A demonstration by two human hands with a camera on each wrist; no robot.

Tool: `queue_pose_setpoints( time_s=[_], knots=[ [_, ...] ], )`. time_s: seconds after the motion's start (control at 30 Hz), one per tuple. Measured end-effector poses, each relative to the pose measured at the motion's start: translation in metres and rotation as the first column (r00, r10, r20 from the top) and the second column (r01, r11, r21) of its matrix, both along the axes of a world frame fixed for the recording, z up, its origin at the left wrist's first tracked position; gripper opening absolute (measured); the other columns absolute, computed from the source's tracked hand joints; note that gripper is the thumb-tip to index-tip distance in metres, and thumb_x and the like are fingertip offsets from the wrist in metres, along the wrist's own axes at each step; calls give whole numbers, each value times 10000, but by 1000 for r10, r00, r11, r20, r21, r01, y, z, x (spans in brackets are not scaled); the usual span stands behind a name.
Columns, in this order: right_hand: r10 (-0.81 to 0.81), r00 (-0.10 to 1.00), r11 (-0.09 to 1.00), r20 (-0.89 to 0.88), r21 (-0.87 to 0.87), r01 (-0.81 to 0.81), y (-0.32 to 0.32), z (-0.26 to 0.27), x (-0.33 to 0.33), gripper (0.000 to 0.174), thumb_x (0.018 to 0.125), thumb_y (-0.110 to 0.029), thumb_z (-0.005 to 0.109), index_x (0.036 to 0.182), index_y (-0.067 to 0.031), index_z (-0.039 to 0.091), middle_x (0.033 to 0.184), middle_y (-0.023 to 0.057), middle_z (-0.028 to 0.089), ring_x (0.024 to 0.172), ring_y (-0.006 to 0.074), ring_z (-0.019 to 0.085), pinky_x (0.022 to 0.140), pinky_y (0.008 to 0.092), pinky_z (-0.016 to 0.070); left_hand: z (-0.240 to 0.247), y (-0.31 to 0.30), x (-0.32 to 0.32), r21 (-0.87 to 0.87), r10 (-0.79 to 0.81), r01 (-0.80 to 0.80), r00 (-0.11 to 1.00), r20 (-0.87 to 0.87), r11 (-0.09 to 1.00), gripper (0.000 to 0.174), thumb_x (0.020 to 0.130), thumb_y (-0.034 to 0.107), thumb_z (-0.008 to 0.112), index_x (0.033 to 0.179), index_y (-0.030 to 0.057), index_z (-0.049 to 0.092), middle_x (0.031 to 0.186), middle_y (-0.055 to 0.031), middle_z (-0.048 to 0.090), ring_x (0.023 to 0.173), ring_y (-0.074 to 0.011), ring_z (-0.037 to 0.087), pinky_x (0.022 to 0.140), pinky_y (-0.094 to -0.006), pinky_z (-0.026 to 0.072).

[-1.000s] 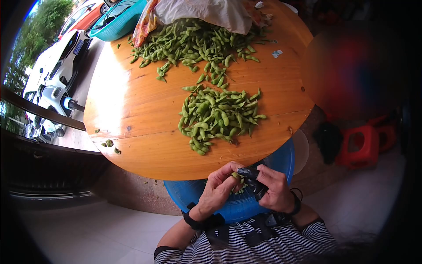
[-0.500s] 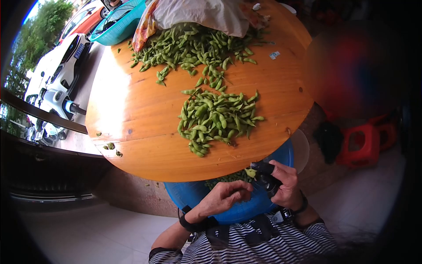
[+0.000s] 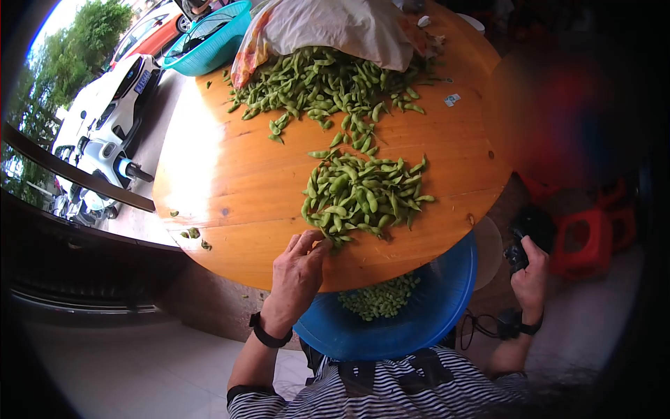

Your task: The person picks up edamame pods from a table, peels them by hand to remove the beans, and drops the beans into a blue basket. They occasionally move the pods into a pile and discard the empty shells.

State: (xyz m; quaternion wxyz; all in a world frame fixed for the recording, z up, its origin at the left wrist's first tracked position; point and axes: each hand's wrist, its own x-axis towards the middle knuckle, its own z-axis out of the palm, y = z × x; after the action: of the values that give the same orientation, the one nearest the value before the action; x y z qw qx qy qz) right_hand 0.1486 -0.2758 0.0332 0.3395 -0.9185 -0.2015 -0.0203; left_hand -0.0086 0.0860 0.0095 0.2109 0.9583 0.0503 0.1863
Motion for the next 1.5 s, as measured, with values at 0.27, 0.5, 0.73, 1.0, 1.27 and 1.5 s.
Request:
queue_pose_setpoints(
  time_s=[0.27, 0.5, 0.73, 1.0, 1.27, 1.5],
  knots=[
    [455, 887, 854, -74, 316, -412, 76, -12, -24, 309, 682, 126, 507, 970, 75, 607, 781, 174, 571, 661, 305, 581, 616, 325, 451, -3, -6, -7, 90, 11, -7, 999, -45, 996, 277, 788, -50, 630, 1044, 52, 662, 922, -92, 612, 769, -279, 660, 661, -362, 553],
    [619, 720, 763, -314, 457, -457, 115, -22, -46, 495, 688, 50, 492, 1169, 44, 608, 729, 126, 594, 646, 193, 558, 619, 293, 444, -4, -62, -2, -338, 61, -32, 995, 75, 941, 194, 824, -4, 712, 996, 32, 630, 925, -92, 663, 643, -138, 644, 577, -259, 511],
    [604, 573, 746, -554, 647, -159, 115, -26, -52, 422, 773, 61, 459, 1159, 33, 628, 746, -12, 534, 701, 45, 456, 637, 214, 402, -11, -78, 6, -476, -52, 99, 992, 111, 874, 156, 833, -35, 692, 962, 25, 628, 850, -81, 649, 642, -141, 632, 583, -261, 507],
    [604, 602, 748, -522, 632, -202, 112, -25, -53, 398, 783, 58, 470, 1140, 22, 641, 761, -1, 561, 713, 52, 479, 652, 227, 421, -9, -88, 6, -662, 59, -54, 998, -14, 748, 101, 867, -38, 662, 946, 3, 615, 671, -57, 638, 540, -81, 612, 488, -215, 446],
    [641, 600, 698, -480, 690, -194, 113, -30, -53, 411, 800, 16, 472, 1178, 24, 630, 799, 9, 605, 701, 60, 510, 648, 224, 430, -17, -90, 3, -808, 19, -50, 999, -48, 587, 103, 866, -56, 659, 934, -5, 601, 642, -21, 622, 543, -53, 577, 481, -202, 420],
    [898, 33, 408, -438, 861, 304, 99, -57, -48, 411, 873, -178, 529, 1250, -42, 618, 868, 7, 629, 589, 8, 458, 494, 151, 328, -6, -71, 3, -917, -285, -207, 952, -109, -340, 125, 883, -16, 690, 928, 32, 583, 735, -40, 632, 587, -85, 579, 477, -208, 426]
  ],
)
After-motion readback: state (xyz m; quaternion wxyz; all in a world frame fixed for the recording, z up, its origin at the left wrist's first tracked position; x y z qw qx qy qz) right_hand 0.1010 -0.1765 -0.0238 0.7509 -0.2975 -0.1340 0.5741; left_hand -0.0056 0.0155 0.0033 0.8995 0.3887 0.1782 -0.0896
